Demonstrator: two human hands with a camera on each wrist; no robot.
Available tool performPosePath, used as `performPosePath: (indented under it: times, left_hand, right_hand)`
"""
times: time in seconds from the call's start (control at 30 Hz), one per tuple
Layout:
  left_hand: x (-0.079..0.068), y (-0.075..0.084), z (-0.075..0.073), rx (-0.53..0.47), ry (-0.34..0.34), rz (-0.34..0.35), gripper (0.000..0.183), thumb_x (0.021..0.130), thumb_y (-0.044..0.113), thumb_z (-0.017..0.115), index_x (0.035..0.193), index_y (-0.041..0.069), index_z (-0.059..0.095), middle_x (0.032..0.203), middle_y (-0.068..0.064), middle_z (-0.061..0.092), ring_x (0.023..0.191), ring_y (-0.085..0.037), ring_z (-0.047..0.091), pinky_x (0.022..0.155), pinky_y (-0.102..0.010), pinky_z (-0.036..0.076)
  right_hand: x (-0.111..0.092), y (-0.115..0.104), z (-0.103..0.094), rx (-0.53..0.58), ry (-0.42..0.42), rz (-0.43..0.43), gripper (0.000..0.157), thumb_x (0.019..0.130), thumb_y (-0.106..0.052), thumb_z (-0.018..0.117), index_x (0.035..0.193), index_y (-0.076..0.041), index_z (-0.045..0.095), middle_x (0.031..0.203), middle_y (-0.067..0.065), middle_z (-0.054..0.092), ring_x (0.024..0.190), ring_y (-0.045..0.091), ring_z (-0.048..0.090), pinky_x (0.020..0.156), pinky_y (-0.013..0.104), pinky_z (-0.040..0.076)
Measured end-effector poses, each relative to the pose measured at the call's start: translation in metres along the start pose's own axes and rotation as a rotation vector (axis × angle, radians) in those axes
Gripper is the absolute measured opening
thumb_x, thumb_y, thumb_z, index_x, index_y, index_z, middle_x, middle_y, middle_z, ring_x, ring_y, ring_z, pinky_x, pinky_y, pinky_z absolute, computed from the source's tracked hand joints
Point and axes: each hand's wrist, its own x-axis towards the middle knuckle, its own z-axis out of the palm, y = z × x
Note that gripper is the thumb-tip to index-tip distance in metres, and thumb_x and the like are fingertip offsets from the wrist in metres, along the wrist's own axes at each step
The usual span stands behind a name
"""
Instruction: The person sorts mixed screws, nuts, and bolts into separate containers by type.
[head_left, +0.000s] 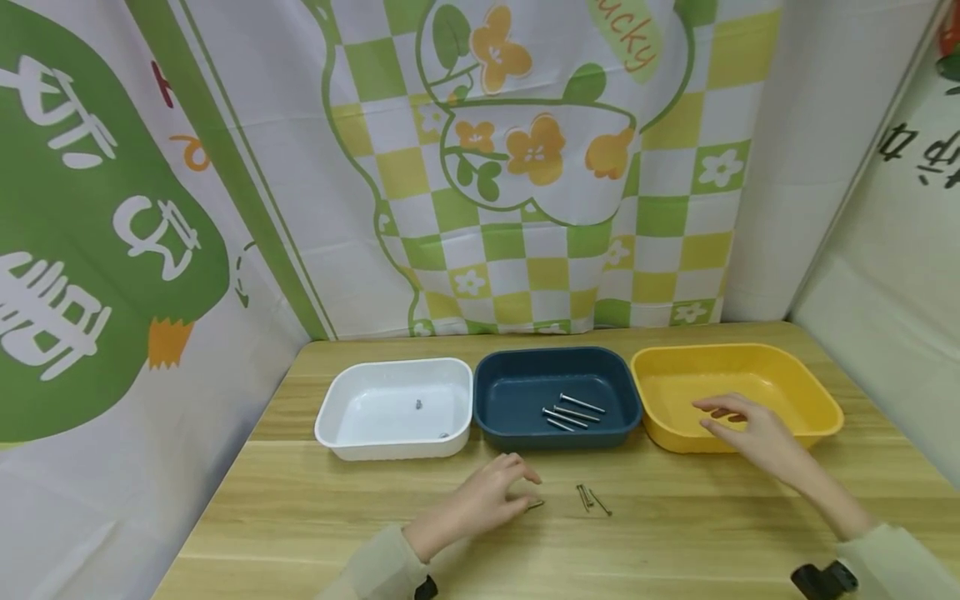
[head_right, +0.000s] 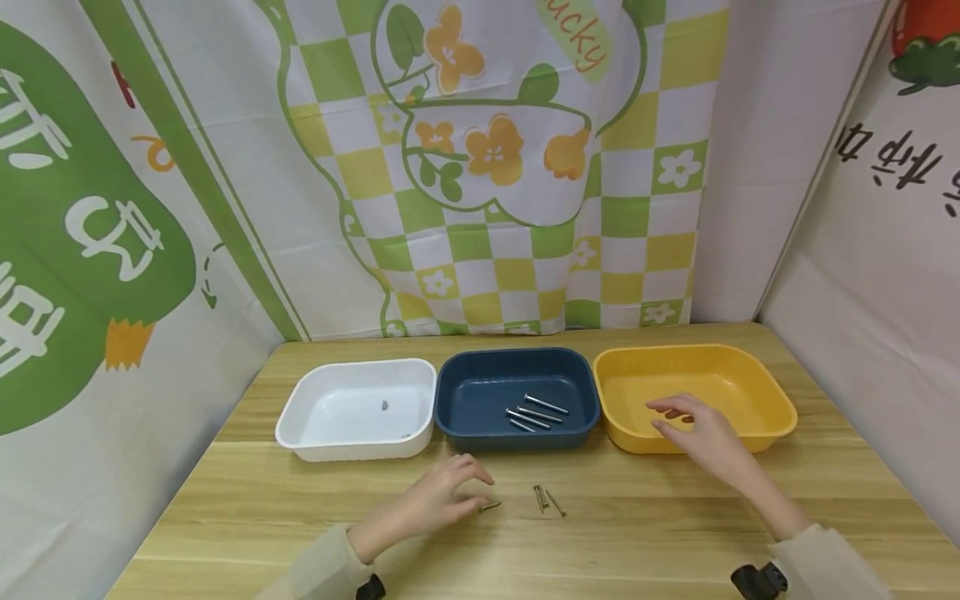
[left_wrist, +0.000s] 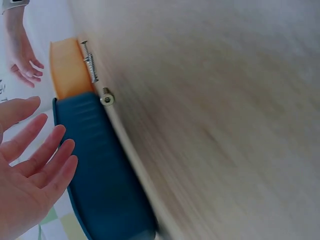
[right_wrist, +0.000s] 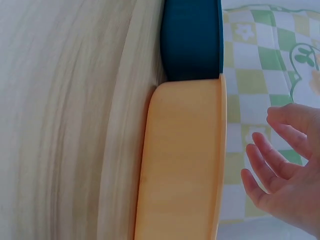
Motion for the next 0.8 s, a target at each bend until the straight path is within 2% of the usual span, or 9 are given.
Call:
performPosePath:
  times: [0.1,0.23,0.3,0.37,0.43,0.5,0.6,0.8]
  left_hand:
    - [0.000,-0.001,0.002,0.023,-0.036,-0.020,0.022,0.084,0.020,0.065,0.104,0.012,0.063,0.103,0.002,0.059,0.101,-0.013,0.055,0.090,-0.025,0.044]
    - [-0.001,-0.005,0.004,0.059,-0.084,-0.032,0.024,0.082,0.021,0.066,0.105,0.013,0.063,0.106,0.000,0.060,0.106,-0.017,0.055,0.094,-0.029,0.043]
    - [-0.002,-0.008,0.006,0.070,-0.096,-0.027,0.024,0.082,0.020,0.066,0.104,0.013,0.063,0.105,0.000,0.061,0.104,-0.015,0.056,0.091,-0.026,0.044]
    - [-0.002,-0.010,0.008,0.077,-0.099,-0.020,0.024,0.081,0.019,0.067,0.103,0.012,0.063,0.103,0.001,0.060,0.100,-0.012,0.056,0.087,-0.023,0.045]
    - [-0.002,-0.012,0.010,0.077,-0.100,-0.015,0.023,0.080,0.019,0.067,0.102,0.012,0.063,0.099,0.002,0.060,0.095,-0.010,0.056,0.084,-0.020,0.045]
    - [-0.002,-0.015,0.012,0.078,-0.097,-0.009,0.022,0.079,0.018,0.068,0.100,0.011,0.064,0.096,0.003,0.060,0.092,-0.008,0.056,0.081,-0.018,0.045]
    - [-0.002,-0.018,0.014,0.077,-0.096,-0.005,0.021,0.079,0.018,0.069,0.098,0.011,0.065,0.092,0.004,0.060,0.088,-0.006,0.056,0.079,-0.016,0.044]
    - [-0.001,-0.020,0.017,0.063,-0.093,0.004,0.018,0.078,0.018,0.070,0.093,0.011,0.065,0.087,0.004,0.058,0.082,-0.004,0.054,0.075,-0.014,0.044]
  right_hand:
    - [-0.004,0.003,-0.004,-0.003,0.009,0.021,0.022,0.083,-0.009,0.065,0.103,0.000,0.065,0.095,0.014,0.064,0.084,-0.015,0.047,0.071,0.009,0.039]
    - [-0.008,0.010,-0.008,0.009,0.019,0.033,0.022,0.082,-0.009,0.067,0.101,0.001,0.065,0.094,-0.004,0.065,0.085,-0.018,0.045,0.071,0.007,0.039]
    - [-0.010,0.013,-0.008,0.007,0.026,0.037,0.021,0.081,-0.009,0.067,0.100,0.001,0.066,0.093,-0.007,0.065,0.085,-0.018,0.045,0.071,0.006,0.038]
    - [-0.012,0.016,-0.009,-0.001,0.033,0.043,0.021,0.080,-0.009,0.068,0.099,0.000,0.066,0.092,-0.004,0.066,0.084,-0.019,0.044,0.072,0.006,0.037]
    - [-0.014,0.019,-0.009,-0.004,0.040,0.054,0.021,0.080,-0.009,0.069,0.099,0.000,0.066,0.092,-0.009,0.065,0.084,-0.021,0.042,0.072,0.005,0.035]
    - [-0.016,0.021,-0.010,0.000,0.049,0.055,0.022,0.079,-0.009,0.070,0.098,0.001,0.067,0.092,-0.018,0.062,0.085,-0.023,0.040,0.073,0.004,0.033]
    - [-0.019,0.024,-0.011,0.016,0.065,0.048,0.023,0.077,-0.008,0.071,0.096,0.003,0.066,0.094,-0.035,0.049,0.086,-0.025,0.038,0.072,0.002,0.031]
    - [-0.024,0.027,-0.013,0.012,0.069,0.054,0.023,0.076,-0.008,0.072,0.095,0.003,0.066,0.094,-0.038,0.046,0.087,-0.026,0.036,0.071,0.004,0.033]
